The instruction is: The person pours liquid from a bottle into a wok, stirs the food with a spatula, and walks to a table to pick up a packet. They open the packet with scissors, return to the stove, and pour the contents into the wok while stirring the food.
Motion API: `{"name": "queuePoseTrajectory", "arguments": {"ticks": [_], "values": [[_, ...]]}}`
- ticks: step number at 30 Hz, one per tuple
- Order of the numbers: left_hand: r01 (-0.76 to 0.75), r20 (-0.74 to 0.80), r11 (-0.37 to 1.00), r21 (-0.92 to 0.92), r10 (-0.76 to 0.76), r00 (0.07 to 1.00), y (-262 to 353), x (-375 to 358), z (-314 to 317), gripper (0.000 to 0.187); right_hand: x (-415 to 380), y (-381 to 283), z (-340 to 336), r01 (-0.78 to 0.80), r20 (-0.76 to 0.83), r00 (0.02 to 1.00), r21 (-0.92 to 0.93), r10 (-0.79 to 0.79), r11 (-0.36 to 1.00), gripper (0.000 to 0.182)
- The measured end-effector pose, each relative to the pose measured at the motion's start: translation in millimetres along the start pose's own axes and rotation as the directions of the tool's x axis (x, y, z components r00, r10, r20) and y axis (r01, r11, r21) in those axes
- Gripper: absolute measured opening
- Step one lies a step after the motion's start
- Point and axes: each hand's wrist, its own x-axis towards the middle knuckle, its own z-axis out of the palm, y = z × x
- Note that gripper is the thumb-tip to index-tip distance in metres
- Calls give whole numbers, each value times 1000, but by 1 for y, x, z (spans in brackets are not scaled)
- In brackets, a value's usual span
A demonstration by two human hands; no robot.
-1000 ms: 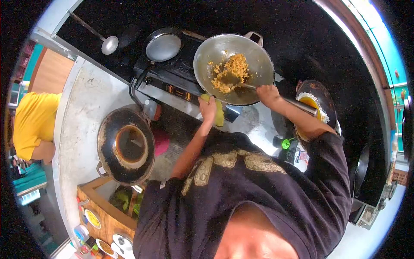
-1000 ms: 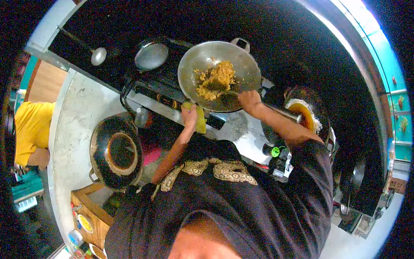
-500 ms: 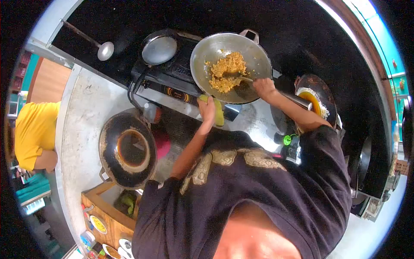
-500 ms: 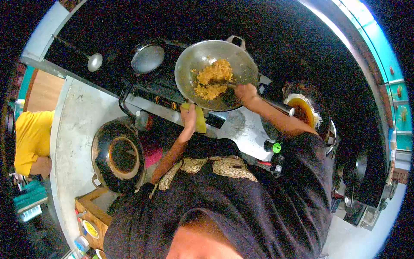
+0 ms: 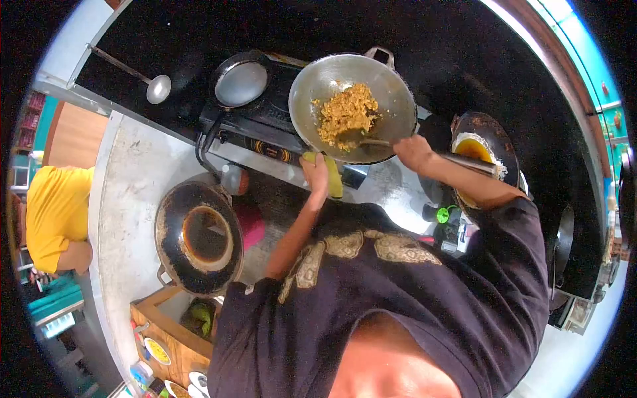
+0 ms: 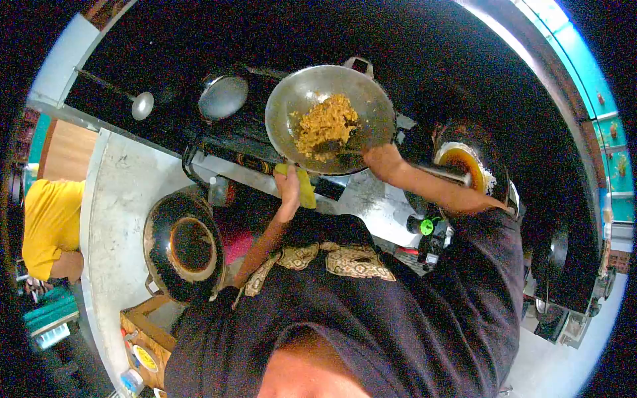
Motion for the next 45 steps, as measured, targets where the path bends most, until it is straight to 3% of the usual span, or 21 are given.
{"name": "queuePoseTrajectory", "arguments": {"ticks": [1, 4, 5, 8, 11, 14, 17, 20, 21, 24, 25, 26, 28, 31, 34, 35, 38, 40, 42, 44, 45], "values": [[4, 14, 1000, -23, -4, 1000, -1, -2, -2, 68, -6, 7, 5, 22, 157, 987, -12, -20, 1000, 11], [34, 42, 999, -14, -34, 999, -11, 6, -6, 68, -6, 25, 14, 13, 157, 988, -35, -7, 999, 11], [28, 42, 1000, 6, -28, 999, -16, 9, -7, 68, -2, 31, 11, 26, 170, 985, -44, -18, 999, 20], [-25, 18, 998, 60, 24, 1000, -19, 13, -5, 67, 37, 47, 38, 51, -16, 999, -62, -52, 997, 17], [-55, -18, 994, 91, 57, 998, -3, 6, -5, 58, 45, 63, -29, -59, 144, 986, -131, 78, 990, 16], [-76, 55, 975, 209, 66, 996, 32, -5, -16, 44, 44, 89, -44, -41, 102, 992, -297, 74, 954, 17], [-110, 75, 953, 283, 93, 993, 10, 21, -20, 34, 60, 113, -2, -152, -92, 985, -104, 143, 983, 15], [-93, 115, 969, 228, 68, 991, 23, 18, -23, 35, 83, 108, 29, -259, 0, 966, 66, 260, 964, 15], [-78, 116, 975, 208, 55, 992, 24, 21, -24, 36, 91, 106, 45, -248, -81, 962, 122, 259, 961, 16], [-99, 118, 982, 161, 80, 990, 28, 19, -24, 39, 96, 104, 59, -136, -113, 983, 79, 145, 988, 18], [-139, 116, 979, 149, 122, 986, 41, 6, -25, 41, 96, 108, 53, -122, 16, 992, -51, 123, 991, 24], [-178, 118, 974, 138, 162, 980, 51, -2, -26, 42, 97, 121, 72, -76, -239, 970, -137, 41, 988, 29], [-155, 103, 958, 242, 134, 986, 54, -3, -27, 46, 84, 133, 43, -6, -415, 903, -259, -106, 966, 27], [-152, 76, 938, 310, 135, 988, 42, 4, -26, 50, 74, 143, -8, -51, -199, 980, -176, 15, 983, 14], [-128, 92, 959, 254, 108, 990, 30, 11, -28, 53, 64, 158, -27, 115, -269, 944, -281, -194, 953, 11], [-111, 104, 969, 219, 90, 990, 27, 14, -28, 54, 72, 161, -22, 54, -58, 996, -281, -73, 958, 15], [-199, 89, 967, 160, 187, 978, 22, 17, -27, 55, 61, 139, -41, 91, 259, 964, -123, -57, 988, 18], [-127, 68, 961, 244, 113, 991, 13, 24, -27, 55, 62, 131, -4, 147, 226, 958, 149, -179, 978, 21], [-73, 99, 956, 285, 47, 994, 31, 19, -27, 54, 63, 110, 35, 139, 39, 988, 247, -153, 959, 22], [-36, 175, 958, 285, -15, 984, 91, -10, -29, 53, 67, 78, 49, -56, 155, 988, 295, 11, 954, 28], [-58, 155, 950, 308, 10, 988, 79, -5, -27, 52, 72, 68, 63, -70, 136, 990, 331, 25, 941, 30]]}}
